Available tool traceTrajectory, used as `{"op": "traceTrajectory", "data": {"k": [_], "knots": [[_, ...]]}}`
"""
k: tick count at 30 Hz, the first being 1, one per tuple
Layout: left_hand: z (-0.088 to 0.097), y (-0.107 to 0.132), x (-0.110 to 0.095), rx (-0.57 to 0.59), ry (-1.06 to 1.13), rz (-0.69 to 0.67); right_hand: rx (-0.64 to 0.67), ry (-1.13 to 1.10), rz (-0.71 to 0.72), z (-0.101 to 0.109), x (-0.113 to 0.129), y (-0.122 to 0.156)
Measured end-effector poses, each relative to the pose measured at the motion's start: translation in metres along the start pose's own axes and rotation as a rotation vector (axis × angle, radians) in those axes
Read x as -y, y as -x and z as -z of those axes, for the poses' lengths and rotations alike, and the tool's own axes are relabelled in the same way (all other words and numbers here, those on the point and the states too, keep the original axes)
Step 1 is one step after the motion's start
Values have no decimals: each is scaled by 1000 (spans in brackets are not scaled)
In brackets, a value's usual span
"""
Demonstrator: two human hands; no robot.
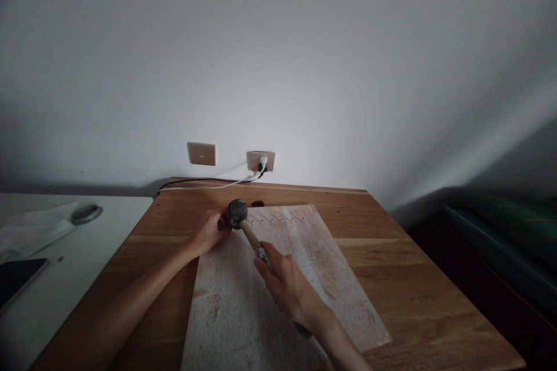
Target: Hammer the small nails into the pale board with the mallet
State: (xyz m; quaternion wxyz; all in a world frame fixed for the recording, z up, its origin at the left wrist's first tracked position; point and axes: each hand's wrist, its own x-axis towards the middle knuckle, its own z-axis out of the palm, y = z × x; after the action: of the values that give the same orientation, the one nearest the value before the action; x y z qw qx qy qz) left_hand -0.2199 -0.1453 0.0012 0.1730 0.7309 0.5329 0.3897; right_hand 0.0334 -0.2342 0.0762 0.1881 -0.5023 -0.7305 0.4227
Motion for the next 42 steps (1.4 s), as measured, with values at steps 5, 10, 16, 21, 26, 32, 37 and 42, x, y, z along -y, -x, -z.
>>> {"op": "traceTrajectory", "data": {"k": [5,10,16,21,26,32,37,42], "knots": [[2,1,-1,23,-2,13,-29,55,39,-6,-4,-6],[2,0,5,51,23,-9,-38,33,35,-8,-6,-5],[2,0,6,40,22,-22,-75,53,53,-8,-10,-1],[5,-1,3,65,25,-22,-66,66,60,-10,-16,0],[3,-2,6,57,32,-39,-87,71,55,-8,-16,1],[2,1,7,49,44,-22,-52,-206,-89,-20,-23,13],[2,3,4,78,81,-42,-228,-684,-202,-28,-45,48],[0,2,6,74,111,-54,-361,-902,-264,-11,-51,79]]}}
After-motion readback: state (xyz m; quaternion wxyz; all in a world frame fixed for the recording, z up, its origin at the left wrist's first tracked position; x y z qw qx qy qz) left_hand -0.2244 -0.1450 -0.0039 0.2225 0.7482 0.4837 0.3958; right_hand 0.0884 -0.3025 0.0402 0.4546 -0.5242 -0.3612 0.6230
